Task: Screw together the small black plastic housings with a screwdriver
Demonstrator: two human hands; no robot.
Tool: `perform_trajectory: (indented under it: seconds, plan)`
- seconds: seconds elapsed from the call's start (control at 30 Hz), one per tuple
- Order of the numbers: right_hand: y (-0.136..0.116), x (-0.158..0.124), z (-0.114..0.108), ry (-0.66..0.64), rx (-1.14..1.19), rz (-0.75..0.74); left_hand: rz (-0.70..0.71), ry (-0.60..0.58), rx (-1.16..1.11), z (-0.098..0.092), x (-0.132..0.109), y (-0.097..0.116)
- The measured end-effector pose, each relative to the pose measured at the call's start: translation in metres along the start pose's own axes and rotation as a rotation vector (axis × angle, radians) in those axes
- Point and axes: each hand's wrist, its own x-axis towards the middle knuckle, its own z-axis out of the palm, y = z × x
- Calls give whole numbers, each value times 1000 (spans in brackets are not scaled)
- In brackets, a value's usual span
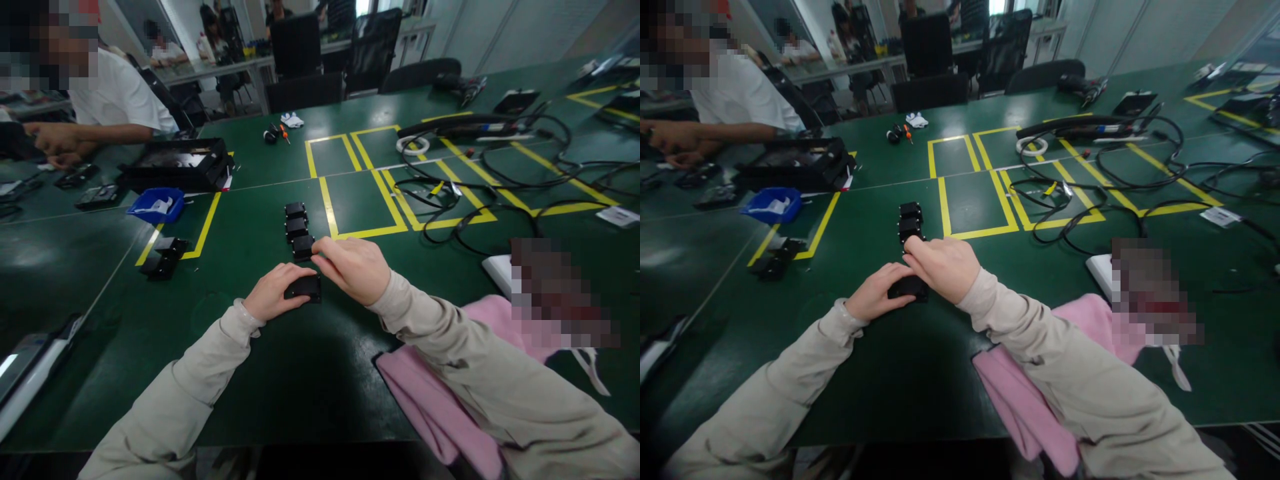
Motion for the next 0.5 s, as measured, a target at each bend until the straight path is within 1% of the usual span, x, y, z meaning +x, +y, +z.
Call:
perform_trajectory:
  seconds: [0.1, 0.23, 0.4, 0.5]
  plan:
    - [-1, 0, -1, -4, -25, -5, -5, -2, -1, 0, 0, 0]
    - [-3, 0, -1, 22, 14, -23, -9, 0, 11, 0, 0, 0]
    - [-3, 0, -1, -10, -36, -8, -5, -6, 12, 0, 0, 0]
    - [-3, 0, -1, 21, -4, -10, -7, -3, 11, -1, 0, 0]
